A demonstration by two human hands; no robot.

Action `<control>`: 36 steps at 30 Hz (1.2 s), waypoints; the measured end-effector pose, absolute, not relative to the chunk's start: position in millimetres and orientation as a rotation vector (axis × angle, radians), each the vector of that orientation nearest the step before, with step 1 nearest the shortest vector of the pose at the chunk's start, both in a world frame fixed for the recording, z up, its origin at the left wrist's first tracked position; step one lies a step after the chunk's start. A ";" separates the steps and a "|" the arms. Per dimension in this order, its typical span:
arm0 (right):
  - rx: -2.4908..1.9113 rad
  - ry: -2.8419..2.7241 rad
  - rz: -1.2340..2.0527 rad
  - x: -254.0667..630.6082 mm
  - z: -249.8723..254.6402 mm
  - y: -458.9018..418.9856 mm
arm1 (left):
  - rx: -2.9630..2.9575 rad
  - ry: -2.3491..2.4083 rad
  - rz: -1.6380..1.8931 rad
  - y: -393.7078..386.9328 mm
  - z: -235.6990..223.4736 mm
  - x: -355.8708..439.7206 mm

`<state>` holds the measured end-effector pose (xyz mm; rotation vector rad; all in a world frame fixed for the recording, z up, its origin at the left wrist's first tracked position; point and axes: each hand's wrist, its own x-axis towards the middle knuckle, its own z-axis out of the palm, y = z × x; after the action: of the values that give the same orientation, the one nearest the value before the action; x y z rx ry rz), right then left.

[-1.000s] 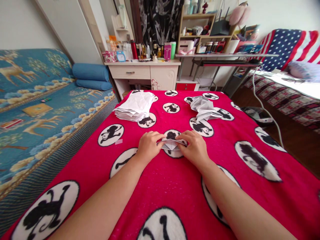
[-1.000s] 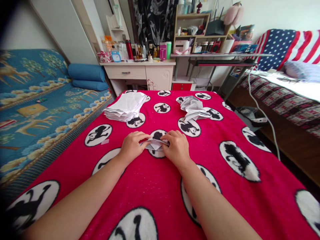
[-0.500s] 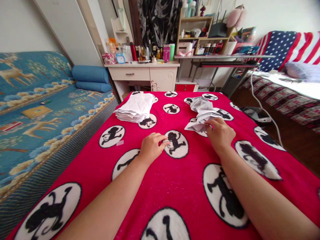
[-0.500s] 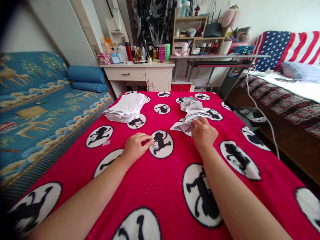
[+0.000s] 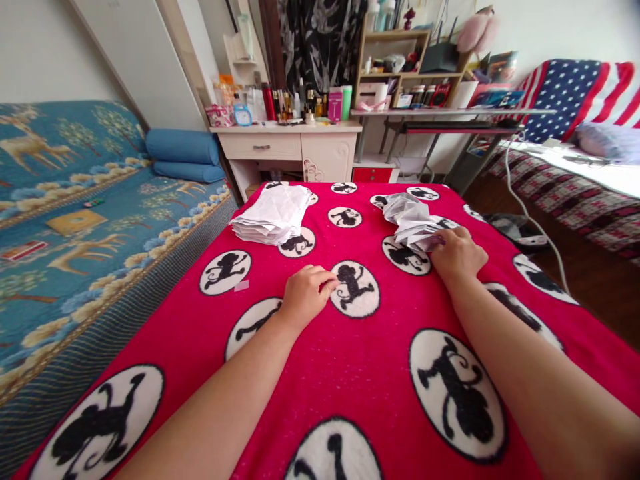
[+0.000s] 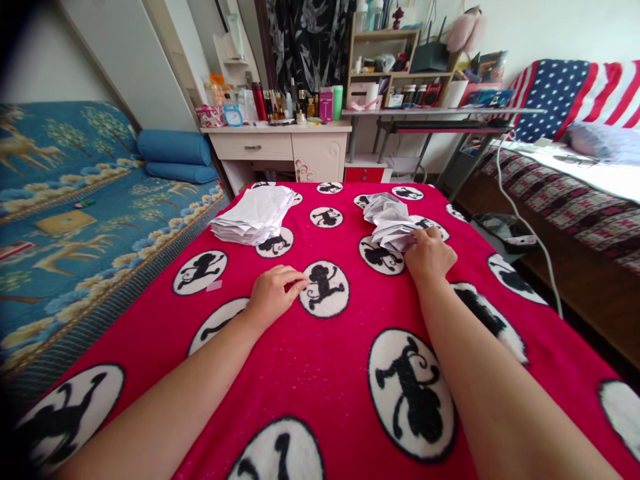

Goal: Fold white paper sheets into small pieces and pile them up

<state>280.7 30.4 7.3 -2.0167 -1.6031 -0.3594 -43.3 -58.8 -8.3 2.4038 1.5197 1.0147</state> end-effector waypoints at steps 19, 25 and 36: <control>-1.780 -1.787 -0.397 281.2 -7.4 28.1 | 2.410 1.551 0.933 -59.3 -7.2 -43.0; -1.548 -1.816 -0.320 290.2 -19.6 40.9 | 2.406 1.540 0.926 -58.2 -8.5 -43.0; -1.444 -1.646 -0.404 277.3 -15.4 37.1 | 2.393 1.543 0.910 -58.6 -7.3 -43.2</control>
<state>277.3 37.1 -15.4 -1.4444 -1.6461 -0.4043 -43.2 -58.6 -7.3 2.3931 1.5433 0.9104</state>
